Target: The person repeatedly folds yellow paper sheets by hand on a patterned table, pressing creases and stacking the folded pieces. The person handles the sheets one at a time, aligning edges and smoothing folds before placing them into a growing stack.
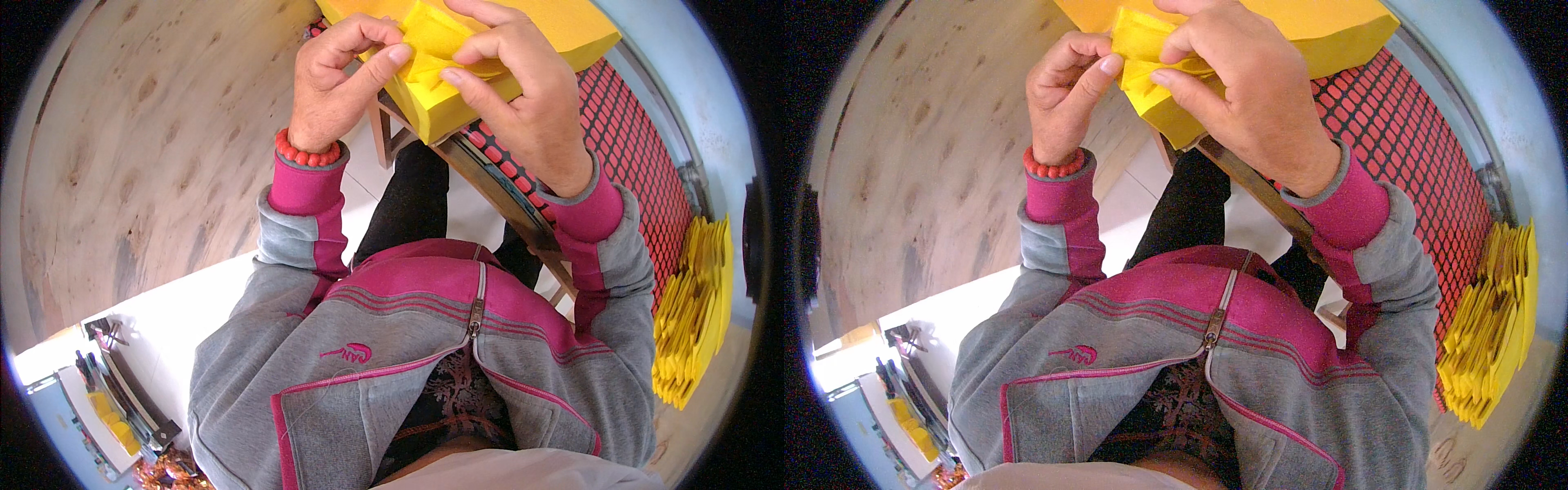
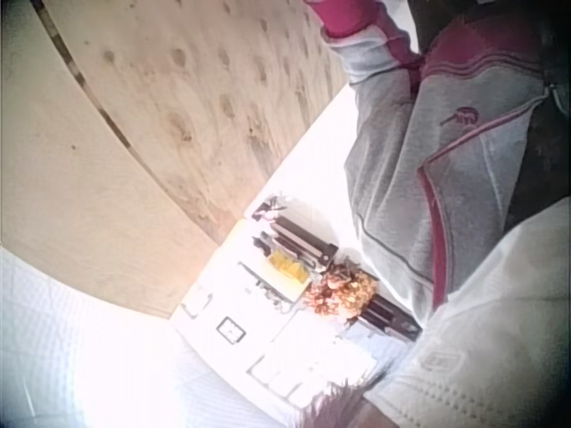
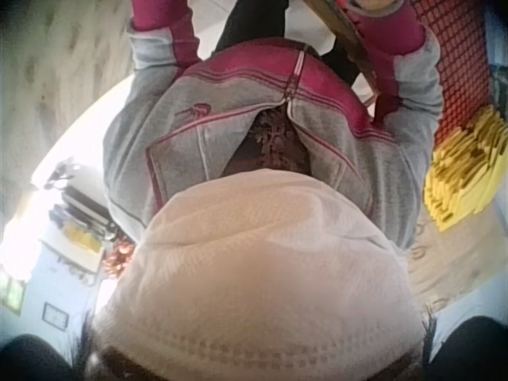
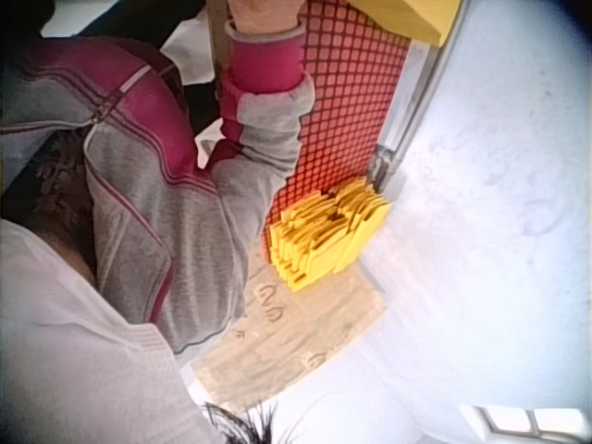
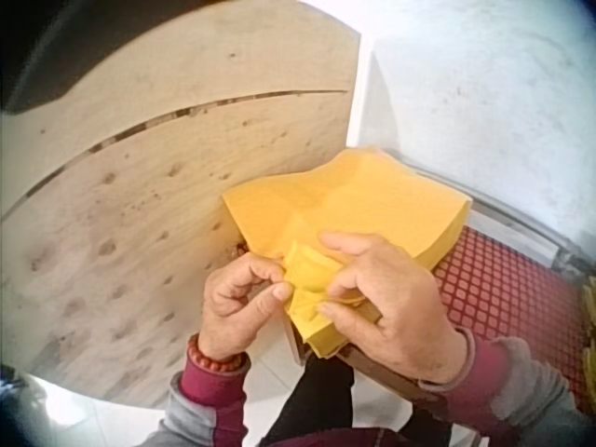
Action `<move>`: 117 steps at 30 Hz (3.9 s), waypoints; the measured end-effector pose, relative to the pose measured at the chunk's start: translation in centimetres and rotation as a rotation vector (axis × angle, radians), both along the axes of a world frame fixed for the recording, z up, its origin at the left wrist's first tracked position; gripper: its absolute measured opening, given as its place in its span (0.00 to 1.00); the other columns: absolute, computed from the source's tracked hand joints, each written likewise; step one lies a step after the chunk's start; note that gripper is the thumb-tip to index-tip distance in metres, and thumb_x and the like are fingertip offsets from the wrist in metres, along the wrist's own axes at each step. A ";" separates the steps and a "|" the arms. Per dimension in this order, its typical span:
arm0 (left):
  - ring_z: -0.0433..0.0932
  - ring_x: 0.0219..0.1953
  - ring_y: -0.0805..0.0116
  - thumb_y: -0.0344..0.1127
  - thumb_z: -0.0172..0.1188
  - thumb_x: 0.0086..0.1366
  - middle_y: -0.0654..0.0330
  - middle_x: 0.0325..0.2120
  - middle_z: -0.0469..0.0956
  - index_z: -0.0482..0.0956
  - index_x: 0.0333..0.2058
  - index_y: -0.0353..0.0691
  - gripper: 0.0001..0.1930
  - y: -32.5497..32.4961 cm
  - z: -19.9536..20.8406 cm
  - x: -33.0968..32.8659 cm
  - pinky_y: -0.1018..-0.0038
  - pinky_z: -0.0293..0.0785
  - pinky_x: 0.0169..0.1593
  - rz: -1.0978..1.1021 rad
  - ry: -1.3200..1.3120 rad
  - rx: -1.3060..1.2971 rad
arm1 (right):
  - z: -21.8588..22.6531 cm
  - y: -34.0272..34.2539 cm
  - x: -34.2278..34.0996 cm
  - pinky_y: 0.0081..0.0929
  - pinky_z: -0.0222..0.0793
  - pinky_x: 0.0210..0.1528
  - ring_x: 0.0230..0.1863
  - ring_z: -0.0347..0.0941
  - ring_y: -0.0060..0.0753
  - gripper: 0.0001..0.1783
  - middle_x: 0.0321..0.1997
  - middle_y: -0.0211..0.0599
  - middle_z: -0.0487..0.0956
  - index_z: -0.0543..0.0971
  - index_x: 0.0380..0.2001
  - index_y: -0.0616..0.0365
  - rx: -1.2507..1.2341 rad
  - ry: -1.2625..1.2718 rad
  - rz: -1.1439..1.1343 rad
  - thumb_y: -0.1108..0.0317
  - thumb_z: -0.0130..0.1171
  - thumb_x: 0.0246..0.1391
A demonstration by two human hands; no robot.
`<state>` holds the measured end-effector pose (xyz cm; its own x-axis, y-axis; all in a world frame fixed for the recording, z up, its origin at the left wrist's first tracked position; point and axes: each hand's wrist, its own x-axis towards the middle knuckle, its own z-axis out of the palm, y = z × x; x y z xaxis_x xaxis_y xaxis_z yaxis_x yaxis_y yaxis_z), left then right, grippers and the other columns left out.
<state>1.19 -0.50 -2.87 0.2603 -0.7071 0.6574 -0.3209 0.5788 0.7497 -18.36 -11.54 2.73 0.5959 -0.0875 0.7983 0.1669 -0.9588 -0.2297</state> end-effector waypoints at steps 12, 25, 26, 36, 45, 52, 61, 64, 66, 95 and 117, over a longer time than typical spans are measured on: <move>0.79 0.40 0.77 0.24 0.61 0.69 0.63 0.37 0.81 0.79 0.42 0.33 0.05 -0.4 -1.6 1.2 0.79 0.75 0.46 -0.019 0.070 0.010 | -0.1 0.0 -0.1 0.41 0.72 0.55 0.52 0.77 0.58 0.10 0.52 0.61 0.79 0.78 0.34 0.63 -0.082 0.074 -0.022 0.73 0.68 0.50; 0.79 0.44 0.73 0.22 0.57 0.68 0.62 0.41 0.81 0.79 0.42 0.34 0.06 -0.2 -1.6 2.0 0.77 0.74 0.50 -0.025 -0.009 -0.004 | -0.7 -0.2 0.3 0.37 0.73 0.54 0.50 0.79 0.55 0.09 0.51 0.60 0.80 0.76 0.33 0.62 0.082 0.013 0.056 0.76 0.67 0.51; 0.79 0.45 0.73 0.21 0.57 0.67 0.62 0.41 0.81 0.80 0.42 0.34 0.07 -0.1 -1.4 2.0 0.77 0.73 0.51 -0.025 -0.018 0.021 | -0.6 -0.1 0.3 0.37 0.73 0.54 0.50 0.79 0.55 0.08 0.51 0.60 0.80 0.76 0.33 0.62 0.098 0.028 0.051 0.76 0.67 0.51; 0.79 0.47 0.72 0.22 0.59 0.67 0.60 0.42 0.81 0.79 0.43 0.33 0.08 0.0 -0.2 0.8 0.76 0.73 0.52 -0.013 -0.192 -0.032 | -0.3 0.5 0.0 0.35 0.74 0.52 0.49 0.79 0.52 0.09 0.52 0.60 0.79 0.76 0.33 0.63 0.223 0.041 0.032 0.76 0.68 0.51; 0.80 0.42 0.76 0.23 0.61 0.69 0.62 0.39 0.82 0.77 0.44 0.34 0.06 -0.5 -1.7 1.0 0.79 0.75 0.48 0.011 0.071 -0.019 | 0.0 0.2 -0.1 0.37 0.74 0.52 0.50 0.79 0.55 0.12 0.53 0.60 0.79 0.77 0.33 0.62 0.008 -0.002 -0.003 0.74 0.71 0.46; 0.80 0.41 0.76 0.21 0.61 0.68 0.62 0.38 0.81 0.77 0.43 0.34 0.07 -1.0 -2.1 0.7 0.79 0.75 0.48 0.044 0.105 -0.079 | -0.3 0.1 0.2 0.40 0.71 0.55 0.52 0.77 0.57 0.09 0.53 0.62 0.79 0.78 0.33 0.62 -0.040 0.029 0.035 0.75 0.68 0.50; 0.78 0.47 0.70 0.25 0.54 0.68 0.58 0.42 0.81 0.80 0.42 0.31 0.09 -0.1 -1.1 1.7 0.74 0.72 0.53 -0.038 -0.109 -0.045 | -0.5 0.4 0.1 0.37 0.73 0.52 0.49 0.79 0.55 0.09 0.51 0.62 0.79 0.76 0.34 0.62 0.093 0.048 0.032 0.76 0.66 0.52; 0.78 0.47 0.69 0.25 0.55 0.67 0.56 0.43 0.81 0.81 0.42 0.30 0.09 -0.1 -0.6 1.4 0.74 0.72 0.54 -0.049 -0.198 -0.064 | -0.7 0.2 0.3 0.36 0.73 0.51 0.48 0.79 0.54 0.09 0.50 0.61 0.80 0.76 0.34 0.62 0.116 0.031 0.042 0.76 0.66 0.52; 0.78 0.47 0.69 0.24 0.56 0.67 0.56 0.43 0.81 0.81 0.42 0.30 0.08 -0.1 -0.3 1.2 0.74 0.72 0.54 -0.045 -0.231 -0.063 | -0.9 0.1 0.5 0.36 0.73 0.51 0.48 0.79 0.54 0.09 0.50 0.60 0.80 0.76 0.34 0.62 0.106 -0.018 0.071 0.76 0.66 0.51; 0.78 0.43 0.75 0.29 0.69 0.64 0.65 0.35 0.82 0.82 0.35 0.37 0.04 -0.2 0.0 0.1 0.77 0.73 0.50 0.032 -0.032 -0.002 | 0.2 0.0 -0.4 0.32 0.75 0.50 0.48 0.80 0.49 0.18 0.50 0.56 0.80 0.77 0.39 0.64 0.114 0.057 -0.012 0.74 0.73 0.46; 0.79 0.45 0.73 0.27 0.70 0.61 0.64 0.36 0.83 0.83 0.36 0.37 0.05 -0.4 -0.3 0.3 0.75 0.73 0.53 0.024 -0.031 -0.014 | 0.6 -0.5 -0.7 0.33 0.74 0.52 0.52 0.79 0.52 0.18 0.54 0.60 0.78 0.76 0.37 0.64 0.096 0.055 0.040 0.76 0.73 0.44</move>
<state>1.48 -0.85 -3.15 0.2566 -0.6914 0.6754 -0.3579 0.5811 0.7309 -19.06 -12.08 3.29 0.6435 -0.1370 0.7531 0.1890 -0.9250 -0.3297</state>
